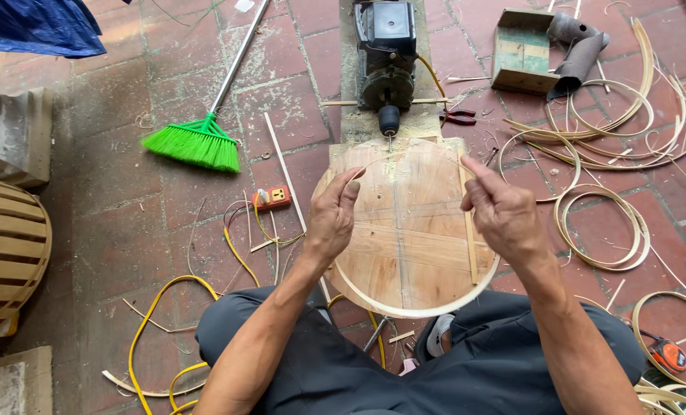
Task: The person sits on the floor and uses a drill press to create holes in thin bamboo strips bent into circular rings. They repeatedly position the rings under the drill bit, operate the machine, and then remove the finished rings to place them in a pile.
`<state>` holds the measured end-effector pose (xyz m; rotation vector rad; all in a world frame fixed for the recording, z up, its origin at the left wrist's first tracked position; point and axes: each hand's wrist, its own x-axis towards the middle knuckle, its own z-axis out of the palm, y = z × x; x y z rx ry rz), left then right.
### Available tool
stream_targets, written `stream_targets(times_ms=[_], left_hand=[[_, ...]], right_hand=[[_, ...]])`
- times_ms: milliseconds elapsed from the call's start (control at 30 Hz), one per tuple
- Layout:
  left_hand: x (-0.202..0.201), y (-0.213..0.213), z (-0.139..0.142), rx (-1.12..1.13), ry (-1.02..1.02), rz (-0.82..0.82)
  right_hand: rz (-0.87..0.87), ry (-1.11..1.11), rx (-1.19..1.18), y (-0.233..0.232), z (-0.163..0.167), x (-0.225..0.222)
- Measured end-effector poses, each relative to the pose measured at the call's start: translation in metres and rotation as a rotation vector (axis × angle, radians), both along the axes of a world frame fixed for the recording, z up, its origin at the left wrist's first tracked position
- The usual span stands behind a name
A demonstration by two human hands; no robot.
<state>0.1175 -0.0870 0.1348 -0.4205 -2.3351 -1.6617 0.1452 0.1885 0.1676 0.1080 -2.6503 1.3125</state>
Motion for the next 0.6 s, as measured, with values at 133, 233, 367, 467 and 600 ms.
stream_targets(times_ms=[133, 233, 367, 467, 600], left_hand=[[-0.019, -0.005, -0.008, -0.214, -0.413, -0.126], [-0.026, -0.006, -0.015, -0.119, -0.305, -0.491], [-0.012, 0.001, -0.018, -0.126, -0.28, -0.546], [-0.008, 0.002, -0.014, -0.41, -0.006, -0.318], [-0.01, 0.003, -0.006, -0.49, 0.061, -0.252]], right_hand=[[-0.014, 0.286, 0.52, -0.005, 0.029, 0.007], [0.205, 0.606, 0.534, -0.012, 0.041, 0.002], [0.282, 0.222, 0.676, -0.034, 0.03, -0.008], [0.277, 0.187, 0.761, -0.036, 0.024, -0.019], [0.324, 0.263, 0.812, -0.044, 0.023, -0.026]])
